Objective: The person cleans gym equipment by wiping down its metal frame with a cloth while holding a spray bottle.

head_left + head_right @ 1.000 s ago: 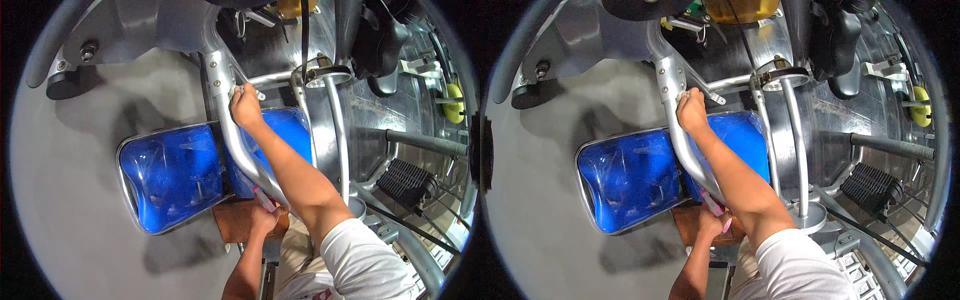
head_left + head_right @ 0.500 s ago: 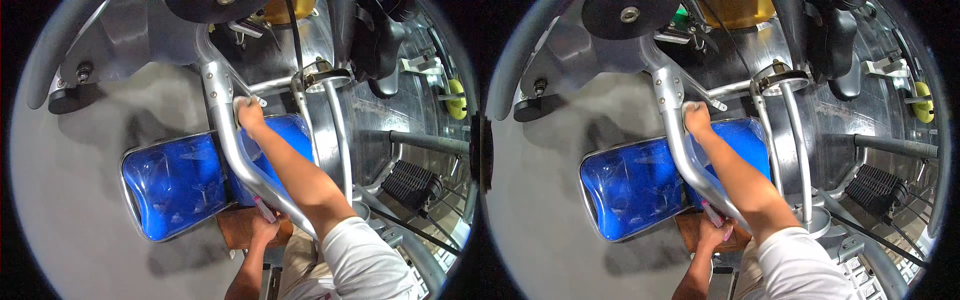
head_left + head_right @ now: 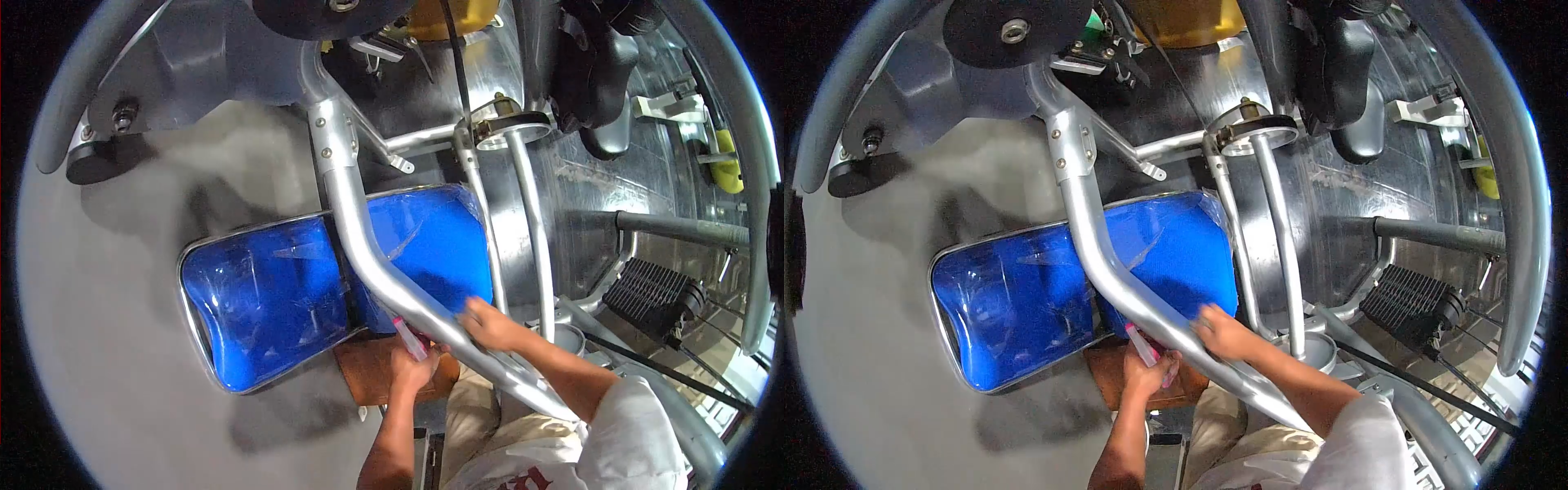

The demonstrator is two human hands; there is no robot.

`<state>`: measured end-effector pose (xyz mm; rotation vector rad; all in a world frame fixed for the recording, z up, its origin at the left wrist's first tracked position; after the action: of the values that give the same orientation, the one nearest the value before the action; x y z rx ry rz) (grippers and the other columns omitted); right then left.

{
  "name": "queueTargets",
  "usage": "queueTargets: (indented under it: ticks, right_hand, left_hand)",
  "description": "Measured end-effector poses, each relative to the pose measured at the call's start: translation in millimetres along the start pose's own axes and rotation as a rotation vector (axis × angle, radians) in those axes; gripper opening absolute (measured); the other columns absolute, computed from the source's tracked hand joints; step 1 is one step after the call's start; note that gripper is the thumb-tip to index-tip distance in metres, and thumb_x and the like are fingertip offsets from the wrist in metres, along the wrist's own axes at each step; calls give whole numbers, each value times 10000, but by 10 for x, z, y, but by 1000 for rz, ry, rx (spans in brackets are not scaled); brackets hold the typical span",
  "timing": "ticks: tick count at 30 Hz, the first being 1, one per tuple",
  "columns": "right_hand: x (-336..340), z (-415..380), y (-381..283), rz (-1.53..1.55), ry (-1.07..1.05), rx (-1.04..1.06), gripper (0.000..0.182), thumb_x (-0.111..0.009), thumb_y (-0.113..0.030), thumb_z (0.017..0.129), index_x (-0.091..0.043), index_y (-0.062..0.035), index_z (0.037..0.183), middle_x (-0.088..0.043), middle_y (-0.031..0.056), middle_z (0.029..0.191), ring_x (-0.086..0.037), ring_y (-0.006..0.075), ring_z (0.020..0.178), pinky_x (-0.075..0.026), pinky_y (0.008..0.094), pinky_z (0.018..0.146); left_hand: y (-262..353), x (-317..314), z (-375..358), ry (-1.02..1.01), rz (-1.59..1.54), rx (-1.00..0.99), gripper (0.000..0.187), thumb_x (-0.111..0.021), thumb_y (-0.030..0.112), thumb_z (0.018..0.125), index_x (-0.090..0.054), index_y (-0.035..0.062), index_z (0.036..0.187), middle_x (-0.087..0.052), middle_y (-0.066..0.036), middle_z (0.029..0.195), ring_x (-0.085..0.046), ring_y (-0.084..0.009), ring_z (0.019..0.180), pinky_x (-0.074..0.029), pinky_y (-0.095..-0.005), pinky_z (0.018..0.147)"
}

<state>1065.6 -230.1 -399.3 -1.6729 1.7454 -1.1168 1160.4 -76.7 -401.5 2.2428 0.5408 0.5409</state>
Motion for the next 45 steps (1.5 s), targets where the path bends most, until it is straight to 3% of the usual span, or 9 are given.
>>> queueTargets:
  ticks: [7,12,16,21,24,28,33,37,45]
  right_hand:
    - [60,-324,331,134,80,-360,301,-507,-265,965,-524,-6,1117,-602,312,1110,-605,424,1058,-455,455,927]
    - [135,913,-580,264,385,123,339,-545,-331,985,-521,-34,1147,-615,227,1012,-615,348,978,-460,413,893]
    - [117,1089,-955,192,405,192,264,-527,-283,977,-567,-41,1075,-638,227,992,-621,350,969,-463,431,869]
    - [27,-115,62,-48,193,-77,300,-495,-280,952,-574,-11,1059,-628,286,1052,-598,446,1019,-470,473,868]
    - [-64,-1259,1283,-108,114,-290,384,-508,-338,928,-569,-2,1104,-614,326,1119,-571,470,1119,-453,496,953]
    - [2,-2316,1821,-144,49,-621,491,-499,-335,915,-546,24,1247,-596,346,1175,-568,460,1157,-431,467,1002]
    - [1,-1827,1539,-90,110,-482,544,-526,-351,878,-503,30,1266,-579,357,1205,-551,487,1167,-425,495,1022]
    - [107,-1022,661,62,287,-216,576,-609,-464,842,-565,45,1108,-599,348,1148,-568,474,1130,-449,456,976]
    - [125,-1195,623,55,258,-149,423,-665,-419,844,-680,-34,1016,-700,200,941,-676,298,895,-500,378,825]
  left_hand:
    - [189,-27,-18,3,-184,95,435,-726,-93,777,-476,25,1113,-643,-96,815,-599,-175,563,-447,-327,428]
    - [155,110,-58,159,30,-106,415,-829,68,750,-530,44,1038,-625,-37,794,-576,-132,648,-460,-312,544]
    - [404,180,-216,310,122,-185,404,-867,196,752,-547,53,953,-542,5,717,-488,-112,621,-423,-296,566]
    - [335,31,-688,440,103,-282,388,-824,305,806,-550,64,938,-502,9,703,-473,-113,622,-428,-293,589]
    - [-63,-273,-1130,335,-177,-14,339,-811,257,817,-569,56,945,-539,-3,712,-515,-116,641,-452,-292,614]
    - [-649,-633,-1729,321,-29,117,312,-797,266,826,-588,68,947,-592,-4,777,-553,-106,700,-472,-297,645]
    - [-661,-871,-2292,333,-4,84,282,-788,269,832,-613,73,934,-595,-6,749,-556,-115,684,-481,-304,662]
    - [-575,-903,-2507,388,14,54,258,-787,192,831,-606,40,933,-598,3,710,-547,-89,645,-469,-271,637]
    - [-481,-918,-2986,512,-136,-47,277,-786,222,837,-601,51,952,-583,-9,723,-526,-104,638,-455,-281,614]
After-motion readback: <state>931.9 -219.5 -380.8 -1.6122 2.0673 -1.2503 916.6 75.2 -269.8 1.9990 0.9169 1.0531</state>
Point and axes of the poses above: each hand's wrist, its own z-axis towards the middle knuckle, its own x-axis out of the back of the hand, y = z × x, the point moved 10 cm from there along z, towards the middle knuckle
